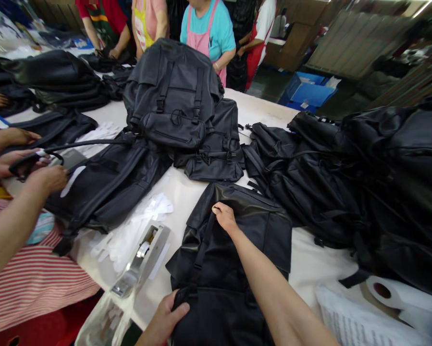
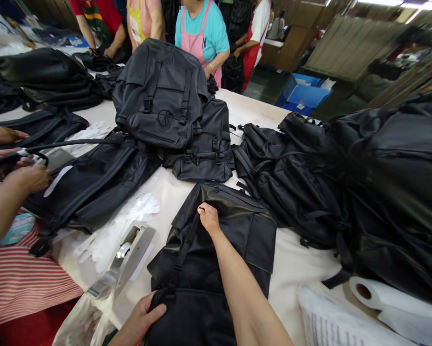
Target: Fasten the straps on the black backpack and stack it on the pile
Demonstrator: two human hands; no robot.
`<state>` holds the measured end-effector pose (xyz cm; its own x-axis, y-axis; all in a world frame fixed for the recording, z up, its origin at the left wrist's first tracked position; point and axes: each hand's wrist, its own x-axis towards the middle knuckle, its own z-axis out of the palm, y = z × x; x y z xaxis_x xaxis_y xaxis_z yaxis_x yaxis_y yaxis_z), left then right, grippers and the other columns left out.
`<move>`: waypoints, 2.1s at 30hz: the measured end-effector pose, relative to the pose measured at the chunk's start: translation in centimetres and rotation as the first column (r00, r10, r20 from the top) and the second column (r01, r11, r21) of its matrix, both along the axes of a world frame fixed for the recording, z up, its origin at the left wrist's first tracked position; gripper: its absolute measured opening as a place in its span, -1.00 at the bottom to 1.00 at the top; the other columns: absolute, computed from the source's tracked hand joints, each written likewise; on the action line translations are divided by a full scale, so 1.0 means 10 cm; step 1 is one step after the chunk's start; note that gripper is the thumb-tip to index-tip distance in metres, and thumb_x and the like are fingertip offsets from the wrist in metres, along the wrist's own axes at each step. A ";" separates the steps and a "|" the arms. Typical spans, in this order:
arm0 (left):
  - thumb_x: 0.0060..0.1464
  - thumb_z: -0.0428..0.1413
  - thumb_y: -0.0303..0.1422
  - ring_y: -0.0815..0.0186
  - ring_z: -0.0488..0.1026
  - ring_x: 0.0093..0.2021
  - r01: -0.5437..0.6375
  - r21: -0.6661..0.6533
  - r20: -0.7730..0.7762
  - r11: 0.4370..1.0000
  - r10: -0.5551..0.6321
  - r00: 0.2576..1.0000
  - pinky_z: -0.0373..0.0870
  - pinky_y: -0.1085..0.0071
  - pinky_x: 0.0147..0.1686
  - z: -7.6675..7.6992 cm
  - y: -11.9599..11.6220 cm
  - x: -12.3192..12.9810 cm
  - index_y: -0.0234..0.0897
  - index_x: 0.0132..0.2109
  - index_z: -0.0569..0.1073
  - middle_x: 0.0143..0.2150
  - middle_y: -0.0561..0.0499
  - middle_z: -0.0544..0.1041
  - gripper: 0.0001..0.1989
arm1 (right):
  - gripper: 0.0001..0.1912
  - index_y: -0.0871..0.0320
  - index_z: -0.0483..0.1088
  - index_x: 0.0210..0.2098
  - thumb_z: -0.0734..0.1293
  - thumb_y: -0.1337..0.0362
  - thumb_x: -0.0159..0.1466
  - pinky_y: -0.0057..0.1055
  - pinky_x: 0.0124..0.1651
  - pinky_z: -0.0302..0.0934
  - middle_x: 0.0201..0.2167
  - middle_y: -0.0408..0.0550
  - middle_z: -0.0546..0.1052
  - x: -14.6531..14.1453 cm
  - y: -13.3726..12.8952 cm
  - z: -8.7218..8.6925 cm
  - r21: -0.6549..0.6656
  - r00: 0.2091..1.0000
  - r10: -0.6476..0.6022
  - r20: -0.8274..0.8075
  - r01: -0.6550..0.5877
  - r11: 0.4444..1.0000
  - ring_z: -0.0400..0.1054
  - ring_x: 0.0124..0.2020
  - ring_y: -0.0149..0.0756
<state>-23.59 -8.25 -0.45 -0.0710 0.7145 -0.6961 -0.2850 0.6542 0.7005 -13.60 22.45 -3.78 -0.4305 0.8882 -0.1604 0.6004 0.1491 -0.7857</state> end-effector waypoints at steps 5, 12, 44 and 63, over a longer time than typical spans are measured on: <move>-0.22 0.24 -0.01 0.07 0.46 -0.05 -0.002 -0.016 -0.002 1.000 0.002 1.000 0.37 0.21 0.00 -0.14 0.02 -0.03 -0.34 -0.09 0.48 -0.16 -0.07 0.60 -0.41 | -0.84 0.08 0.37 -0.46 0.16 0.28 0.09 -0.35 -0.14 0.22 -0.42 -0.12 0.47 -0.01 0.01 0.02 0.025 0.999 -0.042 0.011 0.042 0.999 0.33 -0.30 -0.26; -0.14 0.20 -0.06 0.07 0.45 -0.02 0.034 -0.021 0.003 0.999 -0.034 0.999 0.36 0.20 0.04 -0.11 0.00 0.01 -0.34 -0.10 0.49 -0.14 -0.06 0.61 -0.48 | -0.84 0.07 0.39 -0.43 0.18 0.25 0.11 -0.36 -0.10 0.22 -0.41 -0.14 0.47 -0.01 0.09 0.14 0.030 0.998 -0.061 -0.034 0.062 0.998 0.33 -0.29 -0.27; 0.11 -0.08 -0.01 0.06 0.47 -0.15 0.337 -0.112 -0.848 0.935 -0.267 0.457 0.38 0.09 -0.05 0.15 0.32 0.10 -0.26 -0.19 0.43 -0.25 -0.15 0.54 -0.58 | -0.45 0.10 0.08 0.29 0.13 0.40 0.31 0.16 0.32 -0.09 0.36 0.03 0.04 0.51 -0.78 0.46 0.290 0.910 0.201 0.363 -0.315 0.904 -0.14 0.37 0.03; 0.09 -0.08 -0.05 0.15 0.48 -0.13 0.321 -0.061 -0.581 0.945 -0.295 0.758 0.35 0.29 -0.09 0.31 0.38 0.00 -0.22 -0.25 0.43 -0.22 -0.07 0.56 -0.64 | -0.58 0.14 0.27 0.15 0.12 0.31 0.32 0.17 0.31 -0.12 0.27 0.11 0.22 0.39 -0.31 0.12 0.117 0.957 0.217 0.194 -0.242 0.963 0.06 0.29 -0.06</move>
